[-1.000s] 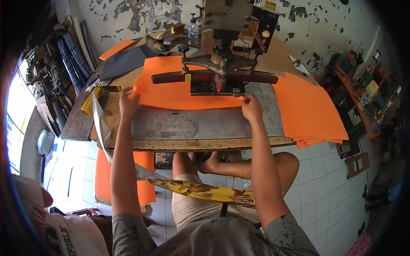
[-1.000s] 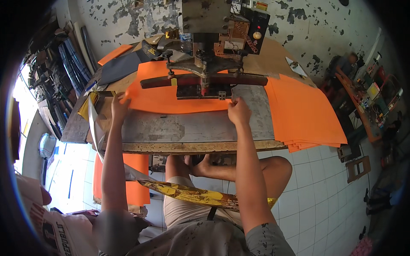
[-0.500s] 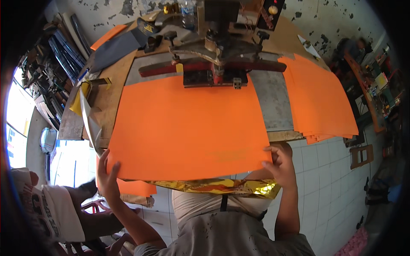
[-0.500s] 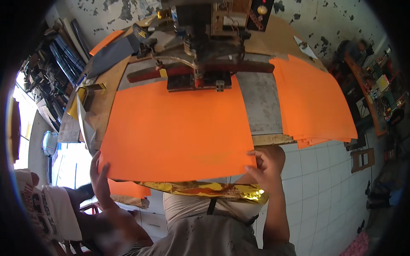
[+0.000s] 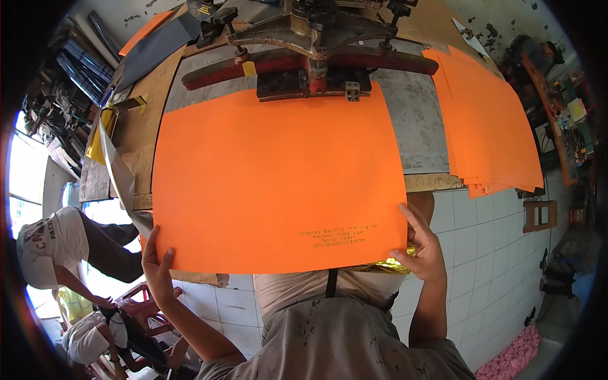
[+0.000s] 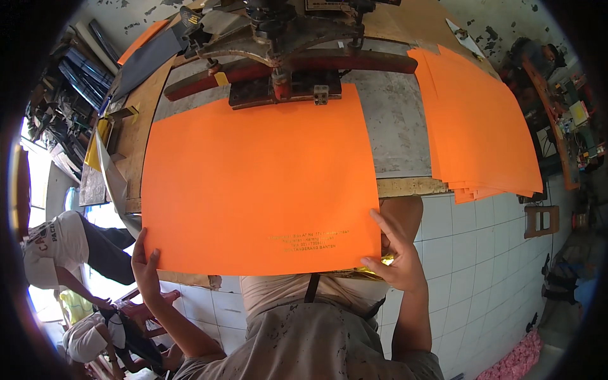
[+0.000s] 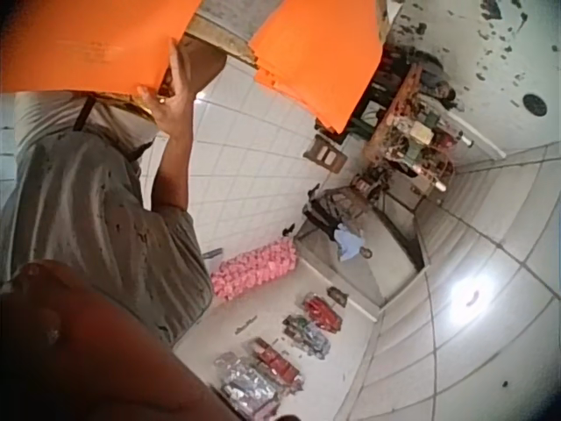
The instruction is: The person positions an orange sheet on a hot-stamping press and operates the machine to apply a print. They handle a piece of gold foil, realigning it on their lap between printing cycles, and continue the process for multiple sheets.
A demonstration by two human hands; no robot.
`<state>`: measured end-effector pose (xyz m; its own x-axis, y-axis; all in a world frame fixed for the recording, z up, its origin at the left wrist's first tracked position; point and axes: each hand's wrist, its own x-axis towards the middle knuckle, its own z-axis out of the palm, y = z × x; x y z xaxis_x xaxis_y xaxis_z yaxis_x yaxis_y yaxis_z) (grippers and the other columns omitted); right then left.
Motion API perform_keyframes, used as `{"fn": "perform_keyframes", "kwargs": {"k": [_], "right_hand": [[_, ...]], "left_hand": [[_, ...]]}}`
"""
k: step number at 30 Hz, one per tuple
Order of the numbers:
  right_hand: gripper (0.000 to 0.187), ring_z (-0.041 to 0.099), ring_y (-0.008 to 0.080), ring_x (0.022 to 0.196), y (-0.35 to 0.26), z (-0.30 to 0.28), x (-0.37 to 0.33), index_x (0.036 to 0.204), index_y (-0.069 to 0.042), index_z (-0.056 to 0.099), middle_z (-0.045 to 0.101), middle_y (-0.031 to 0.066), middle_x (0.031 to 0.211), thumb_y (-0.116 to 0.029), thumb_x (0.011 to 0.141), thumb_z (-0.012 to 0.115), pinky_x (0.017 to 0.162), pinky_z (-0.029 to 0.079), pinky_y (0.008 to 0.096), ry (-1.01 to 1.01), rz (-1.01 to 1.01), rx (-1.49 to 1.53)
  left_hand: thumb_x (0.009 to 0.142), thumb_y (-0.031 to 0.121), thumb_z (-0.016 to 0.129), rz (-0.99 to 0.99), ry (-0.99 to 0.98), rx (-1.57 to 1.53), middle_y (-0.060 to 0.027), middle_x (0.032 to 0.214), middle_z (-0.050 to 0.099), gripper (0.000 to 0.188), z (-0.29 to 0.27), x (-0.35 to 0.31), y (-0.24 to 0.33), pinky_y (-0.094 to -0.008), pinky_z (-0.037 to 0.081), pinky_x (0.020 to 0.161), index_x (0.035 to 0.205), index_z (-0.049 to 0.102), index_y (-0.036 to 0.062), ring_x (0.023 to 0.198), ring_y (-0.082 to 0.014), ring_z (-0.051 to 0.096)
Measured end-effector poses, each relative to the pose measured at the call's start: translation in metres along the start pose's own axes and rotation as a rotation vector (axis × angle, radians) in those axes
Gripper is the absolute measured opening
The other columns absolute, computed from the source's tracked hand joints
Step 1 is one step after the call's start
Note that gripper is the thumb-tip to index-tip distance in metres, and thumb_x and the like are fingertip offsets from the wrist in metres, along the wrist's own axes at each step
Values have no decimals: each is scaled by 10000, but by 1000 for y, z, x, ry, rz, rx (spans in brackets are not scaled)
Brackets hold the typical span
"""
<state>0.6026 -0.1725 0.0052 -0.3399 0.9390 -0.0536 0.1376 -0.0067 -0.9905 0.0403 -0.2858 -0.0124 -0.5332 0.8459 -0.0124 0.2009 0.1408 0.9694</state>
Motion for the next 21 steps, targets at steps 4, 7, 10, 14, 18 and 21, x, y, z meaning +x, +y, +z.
{"fn": "perform_keyframes", "kwargs": {"k": [4,7,10,14,18,21], "right_hand": [[852,623,211,1294,0,-1,1,1611,15,375,320,167,1681,36,863,781,1035,531,334,-6,-12,5],[855,625,211,1283,1,-3,2,1607,21,380,324,166,1678,55,854,784,1035,529,336,-18,-17,28],[853,630,203,1261,1,-4,2,1601,27,390,335,164,1672,66,846,784,1023,533,332,-21,-15,0],[852,649,184,1210,0,-3,3,1598,28,397,351,161,1665,68,840,784,998,539,322,-8,-17,-6],[864,669,178,1167,2,-4,3,1600,23,395,356,160,1662,63,832,789,987,543,314,-11,-13,20],[869,654,192,1203,2,-3,2,1601,18,396,364,156,1656,55,829,794,1004,536,326,-6,16,54]], "left_hand": [[897,3,746,1,-12,-8,-174,1532,568,664,0,0,1,-377,411,1195,1512,505,-67,1380,-234,572],[891,8,752,4,-18,-19,-173,1527,572,674,0,0,2,-379,409,1198,1514,504,-61,1377,-234,574],[879,11,762,-12,-39,-45,-170,1520,577,696,0,1,6,-380,412,1197,1520,500,-55,1375,-233,575],[872,14,765,0,-31,-28,-171,1510,583,704,3,1,7,-378,421,1189,1520,499,-55,1371,-231,578],[867,25,771,0,-25,-50,-178,1503,586,708,3,0,6,-378,425,1186,1516,501,-58,1366,-233,582],[860,26,774,-10,-40,-57,-179,1506,581,716,-1,1,5,-380,423,1188,1515,500,-62,1365,-235,582]]}}
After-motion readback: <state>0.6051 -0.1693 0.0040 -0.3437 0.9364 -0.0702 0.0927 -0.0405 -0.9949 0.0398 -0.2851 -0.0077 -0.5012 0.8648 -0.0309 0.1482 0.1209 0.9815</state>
